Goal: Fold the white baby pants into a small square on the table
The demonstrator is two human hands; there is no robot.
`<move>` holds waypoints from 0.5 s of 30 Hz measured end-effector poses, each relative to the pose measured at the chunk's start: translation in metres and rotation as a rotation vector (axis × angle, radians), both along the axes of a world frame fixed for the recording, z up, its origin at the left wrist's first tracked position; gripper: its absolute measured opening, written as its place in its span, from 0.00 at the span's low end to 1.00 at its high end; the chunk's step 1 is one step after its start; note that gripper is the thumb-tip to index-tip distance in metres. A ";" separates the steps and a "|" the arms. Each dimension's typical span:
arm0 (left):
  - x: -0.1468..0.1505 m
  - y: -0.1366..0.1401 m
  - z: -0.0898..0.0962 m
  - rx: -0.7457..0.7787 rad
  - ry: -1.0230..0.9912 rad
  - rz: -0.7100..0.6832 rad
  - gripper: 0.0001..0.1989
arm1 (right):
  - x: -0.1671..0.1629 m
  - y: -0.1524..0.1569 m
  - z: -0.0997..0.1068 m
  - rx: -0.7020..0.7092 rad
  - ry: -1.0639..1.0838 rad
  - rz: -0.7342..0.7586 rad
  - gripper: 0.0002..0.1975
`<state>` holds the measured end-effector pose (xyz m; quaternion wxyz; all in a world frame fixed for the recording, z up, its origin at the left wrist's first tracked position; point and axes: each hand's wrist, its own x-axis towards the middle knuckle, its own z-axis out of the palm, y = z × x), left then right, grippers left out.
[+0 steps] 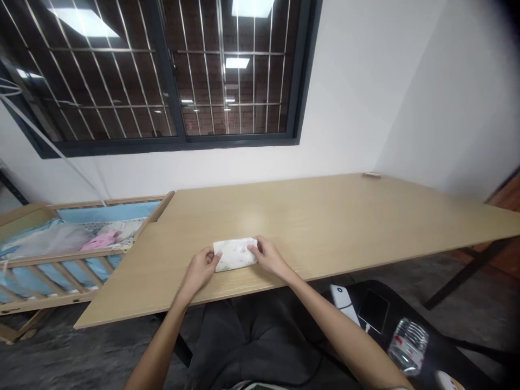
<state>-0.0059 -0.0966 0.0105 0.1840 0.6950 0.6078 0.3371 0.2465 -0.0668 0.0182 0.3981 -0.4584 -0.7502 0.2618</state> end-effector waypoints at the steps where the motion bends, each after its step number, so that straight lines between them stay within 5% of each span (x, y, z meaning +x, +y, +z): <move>1: 0.002 0.004 -0.001 0.000 0.043 0.045 0.20 | -0.004 0.008 -0.003 -0.004 0.020 -0.028 0.11; 7: 0.009 0.012 -0.011 -0.023 0.214 0.164 0.13 | -0.014 0.036 -0.024 -0.051 -0.039 -0.144 0.13; 11: 0.021 0.009 -0.012 0.090 0.268 0.232 0.23 | -0.017 0.029 -0.016 0.189 -0.169 -0.195 0.21; 15: 0.044 0.008 -0.020 0.230 0.279 0.011 0.38 | -0.029 0.013 -0.009 0.384 -0.433 0.128 0.26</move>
